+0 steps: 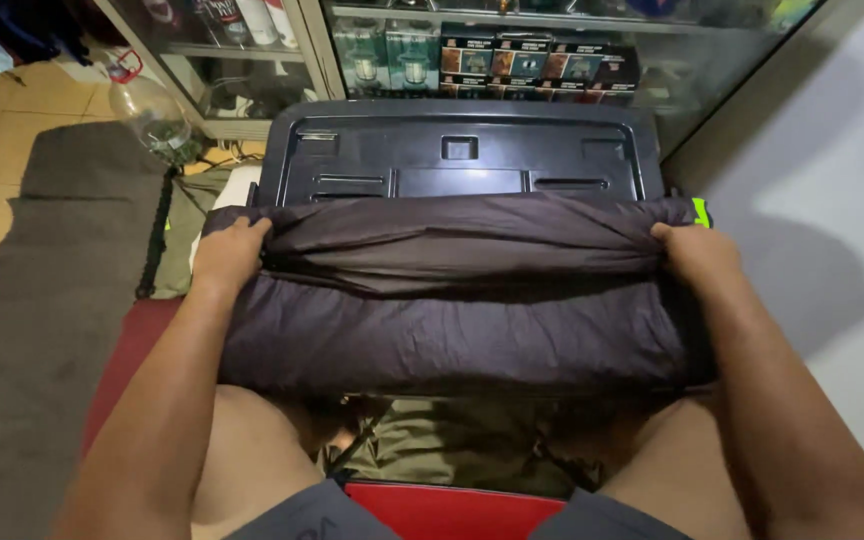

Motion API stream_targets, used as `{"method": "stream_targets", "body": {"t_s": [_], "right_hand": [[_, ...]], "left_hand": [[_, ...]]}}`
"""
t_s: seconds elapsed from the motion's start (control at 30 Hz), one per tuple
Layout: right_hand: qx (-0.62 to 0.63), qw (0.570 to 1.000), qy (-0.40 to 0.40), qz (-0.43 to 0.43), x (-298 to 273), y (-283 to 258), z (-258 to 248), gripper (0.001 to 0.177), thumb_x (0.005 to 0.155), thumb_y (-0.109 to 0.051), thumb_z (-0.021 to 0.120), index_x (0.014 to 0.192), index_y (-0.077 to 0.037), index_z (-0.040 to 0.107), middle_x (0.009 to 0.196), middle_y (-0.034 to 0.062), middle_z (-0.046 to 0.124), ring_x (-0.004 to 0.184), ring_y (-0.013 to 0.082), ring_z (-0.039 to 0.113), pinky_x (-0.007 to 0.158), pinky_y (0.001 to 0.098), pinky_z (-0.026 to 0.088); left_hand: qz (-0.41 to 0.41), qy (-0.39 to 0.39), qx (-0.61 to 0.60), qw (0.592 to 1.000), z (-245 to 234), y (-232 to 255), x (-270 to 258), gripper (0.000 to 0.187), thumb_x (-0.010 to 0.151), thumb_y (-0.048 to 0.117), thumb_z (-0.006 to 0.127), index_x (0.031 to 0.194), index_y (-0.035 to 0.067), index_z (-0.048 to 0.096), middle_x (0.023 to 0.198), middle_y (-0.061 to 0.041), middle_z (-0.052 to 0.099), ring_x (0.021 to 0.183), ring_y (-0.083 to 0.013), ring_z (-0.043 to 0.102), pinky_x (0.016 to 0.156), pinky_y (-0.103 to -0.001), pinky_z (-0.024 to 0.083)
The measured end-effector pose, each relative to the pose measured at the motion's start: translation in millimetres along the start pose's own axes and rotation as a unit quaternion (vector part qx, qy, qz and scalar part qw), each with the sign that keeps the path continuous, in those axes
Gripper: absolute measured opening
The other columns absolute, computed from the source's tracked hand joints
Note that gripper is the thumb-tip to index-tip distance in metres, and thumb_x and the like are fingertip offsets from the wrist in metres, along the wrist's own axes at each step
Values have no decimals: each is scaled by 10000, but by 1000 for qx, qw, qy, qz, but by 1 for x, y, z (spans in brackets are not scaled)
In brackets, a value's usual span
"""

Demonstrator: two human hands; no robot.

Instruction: The person folds a dark purple sleeping bag on a black plastic storage bin. They smooth the fabric, fold it in half lengthwise, roll it tightly, and then place the rolled bundle into a matching purple stuff sack, pulling the drawstrings to close it.

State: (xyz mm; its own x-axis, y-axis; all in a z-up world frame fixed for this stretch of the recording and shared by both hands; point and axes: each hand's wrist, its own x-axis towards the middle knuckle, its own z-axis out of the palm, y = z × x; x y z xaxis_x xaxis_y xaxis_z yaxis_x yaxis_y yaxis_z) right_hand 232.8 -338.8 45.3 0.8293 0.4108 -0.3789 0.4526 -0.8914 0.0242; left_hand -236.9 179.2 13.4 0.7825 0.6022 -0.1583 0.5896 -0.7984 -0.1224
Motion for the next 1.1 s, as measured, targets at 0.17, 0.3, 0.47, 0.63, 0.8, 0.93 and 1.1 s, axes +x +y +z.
{"method": "stream_targets", "body": {"t_s": [0.17,0.3,0.47,0.63,0.8,0.93,1.1], "right_hand": [[-108,975,156,-115,18,13,32,318,902,-128,519,1194,-223,600,955,159,701,847,446,712,640,538,546],[-83,960,232,-132,24,19,40,354,918,-135,525,1242,-242,619,929,185,653,744,498,693,614,570,535],[-150,970,163,-102,-2,30,38,338,981,-176,458,1224,-339,627,1028,83,708,887,396,755,666,514,582],[-174,980,70,-63,-43,33,33,414,985,-200,444,1332,-377,585,1133,53,723,1025,348,751,742,488,603],[-185,969,124,-107,-53,39,48,264,963,-198,489,1185,-283,602,1077,70,676,978,364,748,675,514,592],[-238,918,256,-184,-65,37,52,202,978,-344,515,1058,-353,700,1242,70,551,1223,306,553,997,493,433],[-230,860,355,-285,-54,45,71,137,864,-369,645,934,-261,692,1339,57,586,1352,303,570,1046,463,463]], "left_hand": [[40,72,79,993,41,-19,20,233,956,80,493,1165,144,574,1067,-128,647,761,-427,754,572,-551,571],[57,177,114,976,53,-31,16,231,936,108,548,1157,172,568,985,-93,577,582,-401,703,437,-520,515],[20,34,27,999,37,-33,-20,299,970,144,452,1194,266,608,1086,-98,632,809,-489,726,628,-587,550],[16,-4,-23,1000,30,-30,-60,262,941,152,460,1143,252,594,1108,-86,642,876,-489,724,686,-609,534],[5,-27,-28,999,35,-27,-60,286,964,127,428,1191,217,577,1118,-114,629,881,-486,727,700,-617,541],[17,14,61,998,47,-19,-51,243,992,138,446,1133,120,643,1017,-136,674,877,-402,750,714,-546,576],[-46,129,65,988,-49,93,-63,201,943,229,614,861,200,795,795,-72,710,704,-286,750,546,-446,573]]}}
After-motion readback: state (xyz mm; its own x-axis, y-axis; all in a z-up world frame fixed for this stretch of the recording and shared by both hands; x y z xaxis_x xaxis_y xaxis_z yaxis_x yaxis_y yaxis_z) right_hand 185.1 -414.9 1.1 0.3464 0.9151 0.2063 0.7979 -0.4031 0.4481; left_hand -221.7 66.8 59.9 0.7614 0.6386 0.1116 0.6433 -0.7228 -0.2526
